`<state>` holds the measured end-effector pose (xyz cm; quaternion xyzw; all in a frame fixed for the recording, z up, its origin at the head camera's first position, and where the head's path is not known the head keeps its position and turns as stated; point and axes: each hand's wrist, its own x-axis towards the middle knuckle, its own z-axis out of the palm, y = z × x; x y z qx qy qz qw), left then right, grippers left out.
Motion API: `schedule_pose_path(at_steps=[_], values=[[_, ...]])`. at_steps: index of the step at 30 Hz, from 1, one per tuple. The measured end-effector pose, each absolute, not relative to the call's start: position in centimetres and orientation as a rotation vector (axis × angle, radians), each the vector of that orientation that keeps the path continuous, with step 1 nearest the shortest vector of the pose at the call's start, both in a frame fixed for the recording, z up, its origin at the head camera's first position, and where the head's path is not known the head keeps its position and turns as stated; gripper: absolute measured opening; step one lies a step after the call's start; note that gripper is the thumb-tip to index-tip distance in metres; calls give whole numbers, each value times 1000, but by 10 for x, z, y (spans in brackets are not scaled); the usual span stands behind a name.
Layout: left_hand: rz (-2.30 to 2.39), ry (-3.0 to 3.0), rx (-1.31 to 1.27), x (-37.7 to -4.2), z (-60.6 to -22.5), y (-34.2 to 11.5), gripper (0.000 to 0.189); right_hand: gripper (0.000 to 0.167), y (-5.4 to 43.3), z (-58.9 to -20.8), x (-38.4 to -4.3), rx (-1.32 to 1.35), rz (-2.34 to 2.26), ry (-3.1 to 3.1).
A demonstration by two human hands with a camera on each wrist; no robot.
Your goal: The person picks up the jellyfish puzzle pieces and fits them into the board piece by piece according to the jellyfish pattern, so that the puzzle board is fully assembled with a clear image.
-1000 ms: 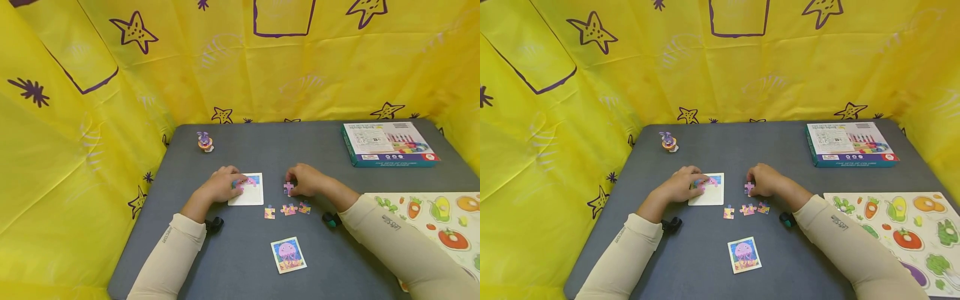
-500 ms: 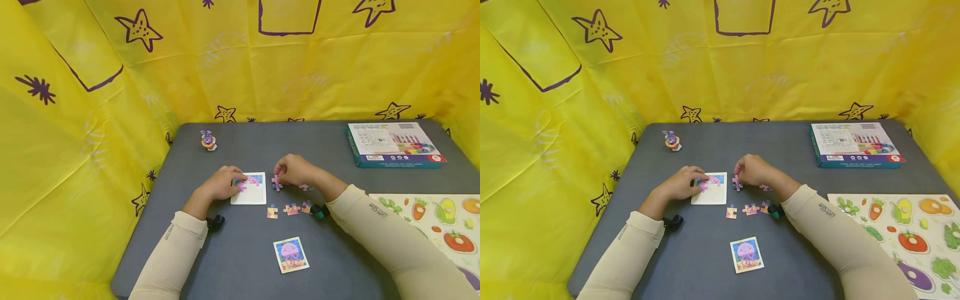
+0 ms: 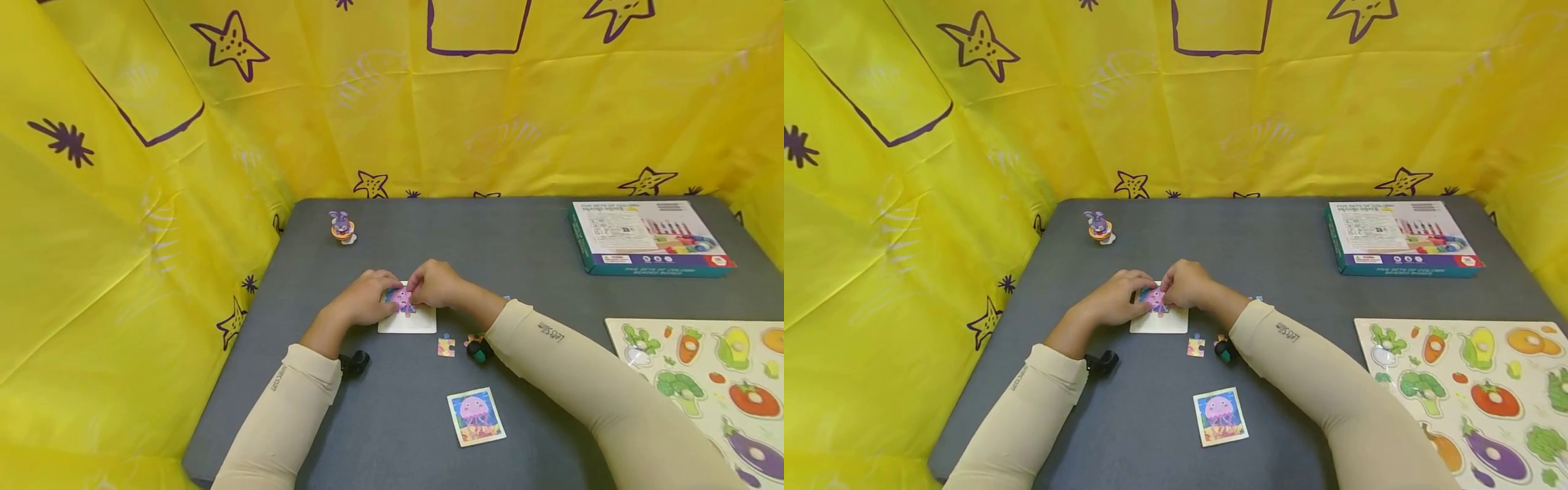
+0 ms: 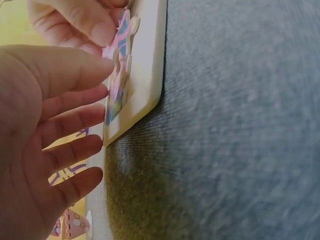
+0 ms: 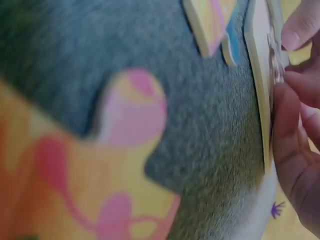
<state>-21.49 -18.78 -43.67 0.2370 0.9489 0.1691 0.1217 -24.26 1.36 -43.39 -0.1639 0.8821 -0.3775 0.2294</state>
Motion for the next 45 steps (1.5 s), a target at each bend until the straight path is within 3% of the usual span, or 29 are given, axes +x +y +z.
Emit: schedule_pose_path(at_steps=[7,32,38,45], values=[[486,2810,659,-213,-435,-183,49,6,6,-430,-243,-587,-824,2581],[467,2836,630,-213,-441,-183,53,12,6,-434,-255,-513,-803,2624],[394,2813,635,-211,-440,-179,51,6,34,-426,-252,-609,-779,2675],[340,2793,638,-212,-437,-176,54,7,100,-408,-240,-643,-636,2626]])
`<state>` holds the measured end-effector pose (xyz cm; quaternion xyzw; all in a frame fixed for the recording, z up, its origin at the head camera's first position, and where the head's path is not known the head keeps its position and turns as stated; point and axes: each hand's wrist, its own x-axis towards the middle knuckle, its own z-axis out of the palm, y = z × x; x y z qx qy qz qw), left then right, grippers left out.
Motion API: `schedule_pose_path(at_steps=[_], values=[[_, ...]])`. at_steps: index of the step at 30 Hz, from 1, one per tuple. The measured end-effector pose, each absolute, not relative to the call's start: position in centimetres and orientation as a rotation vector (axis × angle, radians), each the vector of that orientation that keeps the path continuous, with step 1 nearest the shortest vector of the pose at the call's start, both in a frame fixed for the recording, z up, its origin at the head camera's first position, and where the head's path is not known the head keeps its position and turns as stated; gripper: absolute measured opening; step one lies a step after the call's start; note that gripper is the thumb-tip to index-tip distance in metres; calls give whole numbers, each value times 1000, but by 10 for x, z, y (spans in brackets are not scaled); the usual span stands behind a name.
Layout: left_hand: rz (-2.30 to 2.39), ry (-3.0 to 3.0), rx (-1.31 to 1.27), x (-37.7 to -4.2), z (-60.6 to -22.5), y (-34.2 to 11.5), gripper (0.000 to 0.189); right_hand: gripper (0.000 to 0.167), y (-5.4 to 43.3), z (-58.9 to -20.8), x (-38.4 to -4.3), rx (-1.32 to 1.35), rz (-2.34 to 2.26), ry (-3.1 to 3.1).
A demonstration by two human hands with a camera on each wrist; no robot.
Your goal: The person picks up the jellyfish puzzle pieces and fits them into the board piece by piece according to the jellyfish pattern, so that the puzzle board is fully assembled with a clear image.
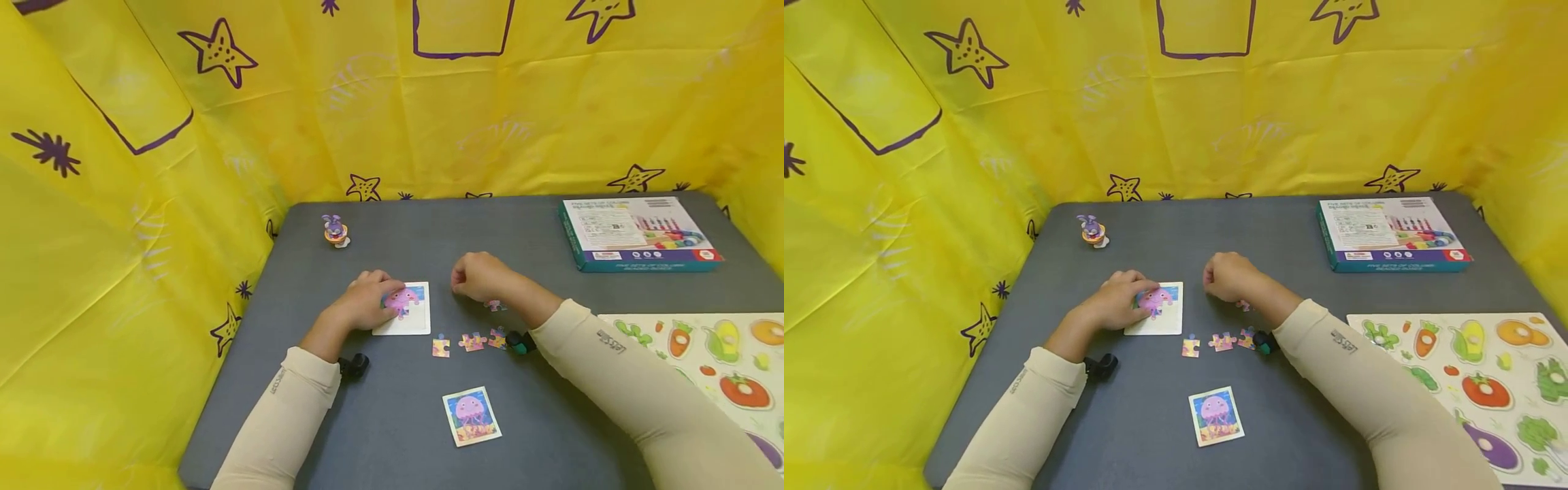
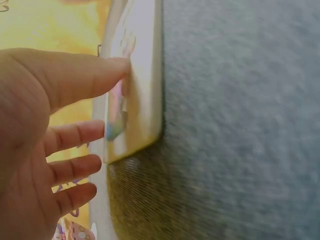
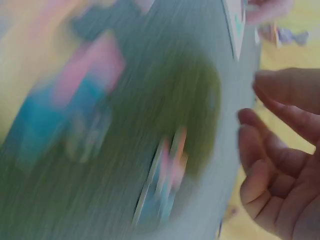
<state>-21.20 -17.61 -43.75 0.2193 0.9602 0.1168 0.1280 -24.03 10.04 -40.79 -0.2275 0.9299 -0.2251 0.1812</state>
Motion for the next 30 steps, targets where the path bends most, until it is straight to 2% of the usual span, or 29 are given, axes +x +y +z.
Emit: schedule_pose_path(at_steps=[2,7,15,22,30], values=[[335,2789,641,-212,-436,-175,54,7,118,-407,-236,-611,-605,2597],[363,2754,707,-211,-432,-170,49,25,152,-413,-229,-643,-494,2612],[353,2726,743,-214,-434,-163,45,16,166,-425,-223,-653,-551,2678],[463,2750,751,-217,-436,-169,34,6,143,-419,-226,-649,-745,2677],[492,2766,726,-218,-436,-169,34,4,84,-418,-235,-612,-977,2446]])
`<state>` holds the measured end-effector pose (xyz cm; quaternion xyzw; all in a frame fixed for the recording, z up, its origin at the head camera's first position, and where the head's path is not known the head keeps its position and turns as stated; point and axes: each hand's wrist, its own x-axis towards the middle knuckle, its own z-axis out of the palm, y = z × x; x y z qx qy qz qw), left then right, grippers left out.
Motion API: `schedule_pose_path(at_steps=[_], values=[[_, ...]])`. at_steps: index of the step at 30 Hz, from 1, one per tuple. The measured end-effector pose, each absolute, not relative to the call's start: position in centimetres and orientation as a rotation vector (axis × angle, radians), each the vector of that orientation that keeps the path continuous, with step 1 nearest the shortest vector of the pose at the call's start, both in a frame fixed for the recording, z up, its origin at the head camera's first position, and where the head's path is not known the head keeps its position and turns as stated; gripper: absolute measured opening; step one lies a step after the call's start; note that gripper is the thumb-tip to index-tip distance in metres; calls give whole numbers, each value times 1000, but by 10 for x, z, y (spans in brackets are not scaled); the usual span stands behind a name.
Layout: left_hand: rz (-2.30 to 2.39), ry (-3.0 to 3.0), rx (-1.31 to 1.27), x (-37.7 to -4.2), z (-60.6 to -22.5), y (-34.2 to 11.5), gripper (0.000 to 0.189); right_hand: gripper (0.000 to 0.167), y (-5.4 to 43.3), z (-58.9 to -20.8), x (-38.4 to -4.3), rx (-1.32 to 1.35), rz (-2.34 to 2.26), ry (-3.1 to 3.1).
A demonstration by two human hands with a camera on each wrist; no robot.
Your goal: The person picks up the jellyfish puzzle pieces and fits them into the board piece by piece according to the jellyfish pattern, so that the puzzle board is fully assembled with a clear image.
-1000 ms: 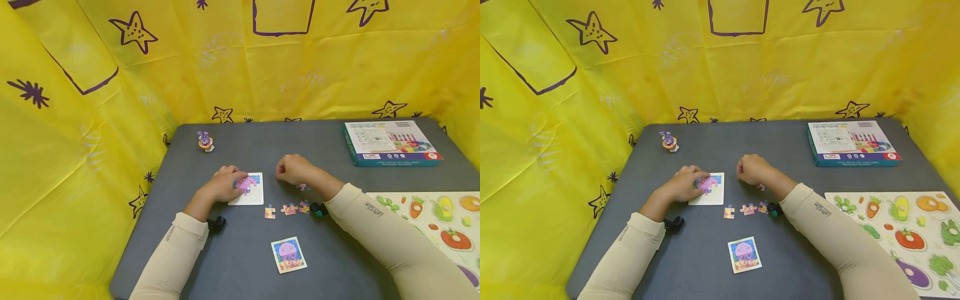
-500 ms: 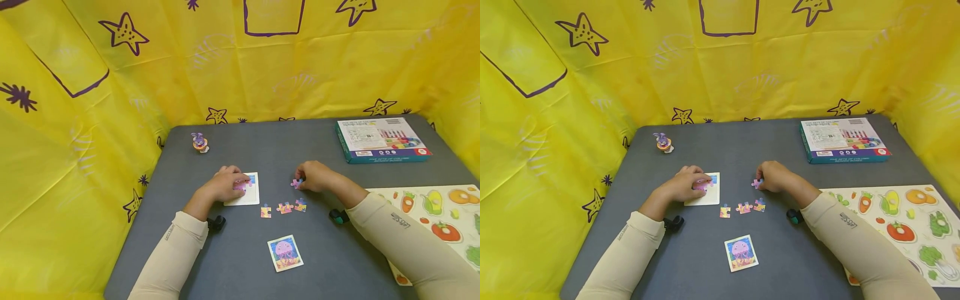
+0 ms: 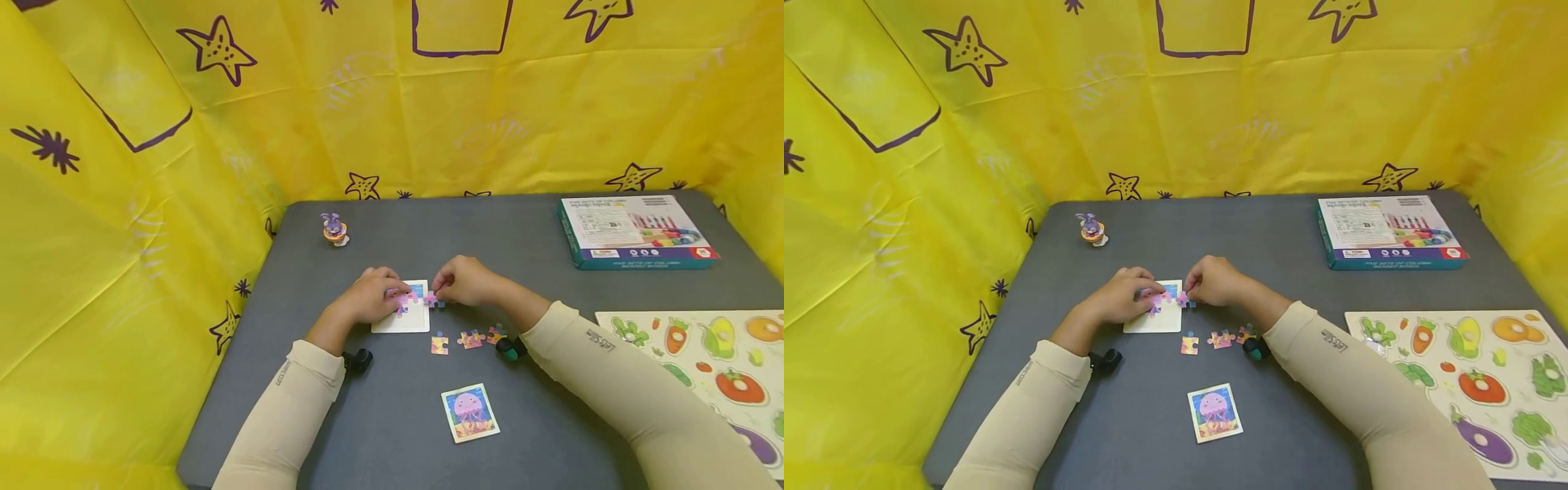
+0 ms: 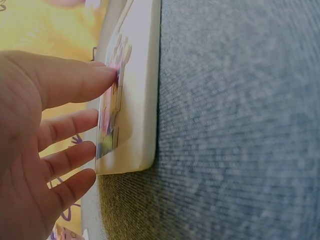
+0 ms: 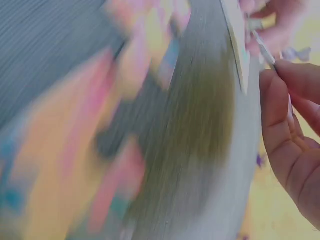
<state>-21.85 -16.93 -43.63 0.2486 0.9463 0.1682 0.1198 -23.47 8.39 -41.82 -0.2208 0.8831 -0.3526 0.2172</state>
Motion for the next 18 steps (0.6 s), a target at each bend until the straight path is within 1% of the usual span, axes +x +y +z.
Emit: schedule_pose_path(at_steps=[7,12,18], values=[[508,2766,701,-218,-438,-170,35,5,48,-428,-240,-570,-980,2395],[511,2787,693,-219,-441,-166,31,7,39,-430,-241,-582,-911,2445],[481,2817,641,-220,-441,-162,31,8,36,-424,-242,-616,-768,2534]])
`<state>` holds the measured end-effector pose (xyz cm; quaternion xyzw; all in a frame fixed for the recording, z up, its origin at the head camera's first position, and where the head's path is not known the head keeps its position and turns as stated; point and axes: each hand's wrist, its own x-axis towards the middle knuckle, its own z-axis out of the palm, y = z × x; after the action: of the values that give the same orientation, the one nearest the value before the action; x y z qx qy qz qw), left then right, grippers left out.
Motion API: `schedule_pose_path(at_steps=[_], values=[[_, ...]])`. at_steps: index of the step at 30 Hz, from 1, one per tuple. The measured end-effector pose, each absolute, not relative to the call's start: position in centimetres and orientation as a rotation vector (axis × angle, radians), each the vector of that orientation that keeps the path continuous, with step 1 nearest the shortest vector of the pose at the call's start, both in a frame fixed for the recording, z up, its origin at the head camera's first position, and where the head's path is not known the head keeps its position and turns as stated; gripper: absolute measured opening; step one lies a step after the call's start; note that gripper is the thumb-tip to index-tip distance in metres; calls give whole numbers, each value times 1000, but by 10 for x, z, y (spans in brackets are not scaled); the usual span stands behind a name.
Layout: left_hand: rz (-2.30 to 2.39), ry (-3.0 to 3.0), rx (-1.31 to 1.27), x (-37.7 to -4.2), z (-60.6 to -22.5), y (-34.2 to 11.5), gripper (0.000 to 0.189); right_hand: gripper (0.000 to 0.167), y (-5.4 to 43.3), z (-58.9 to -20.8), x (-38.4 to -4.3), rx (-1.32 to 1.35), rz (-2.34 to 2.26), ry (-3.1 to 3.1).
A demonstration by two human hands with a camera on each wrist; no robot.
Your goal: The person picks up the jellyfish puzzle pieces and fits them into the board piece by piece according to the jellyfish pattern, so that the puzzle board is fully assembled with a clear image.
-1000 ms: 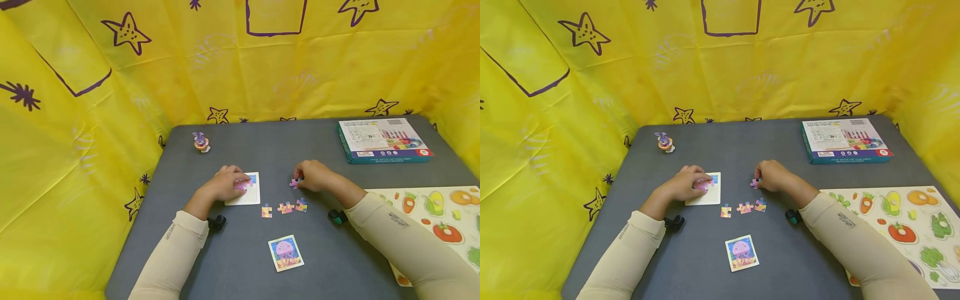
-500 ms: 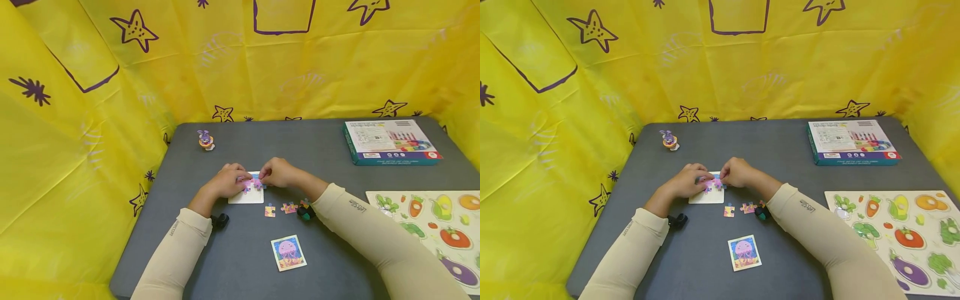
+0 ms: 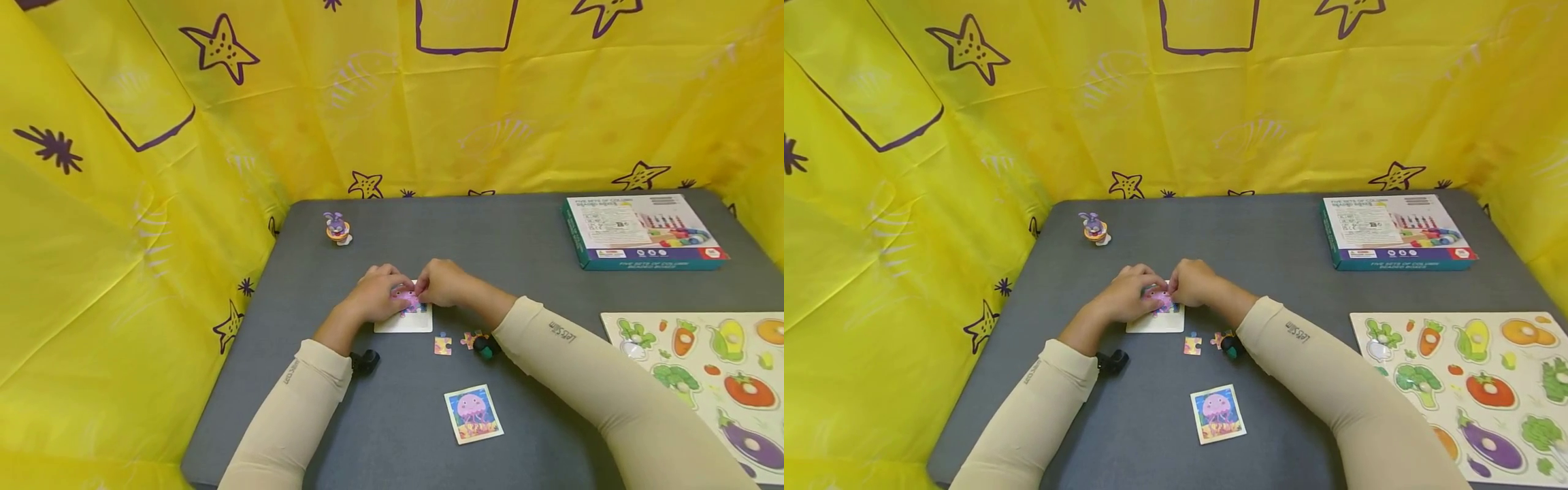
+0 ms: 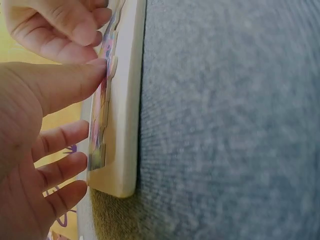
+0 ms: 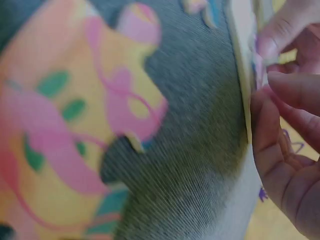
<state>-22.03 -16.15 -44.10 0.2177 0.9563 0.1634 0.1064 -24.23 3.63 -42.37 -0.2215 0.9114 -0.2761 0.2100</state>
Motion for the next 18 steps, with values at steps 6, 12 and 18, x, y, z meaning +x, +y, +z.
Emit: schedule_pose_path(at_steps=[6,12,18], values=[[501,2817,568,-221,-441,-160,27,13,40,-424,-246,-561,-687,2582],[484,2809,561,-222,-442,-159,26,15,42,-426,-240,-618,-629,2628],[422,2792,587,-225,-443,-159,25,18,53,-416,-211,-718,-456,2666]])
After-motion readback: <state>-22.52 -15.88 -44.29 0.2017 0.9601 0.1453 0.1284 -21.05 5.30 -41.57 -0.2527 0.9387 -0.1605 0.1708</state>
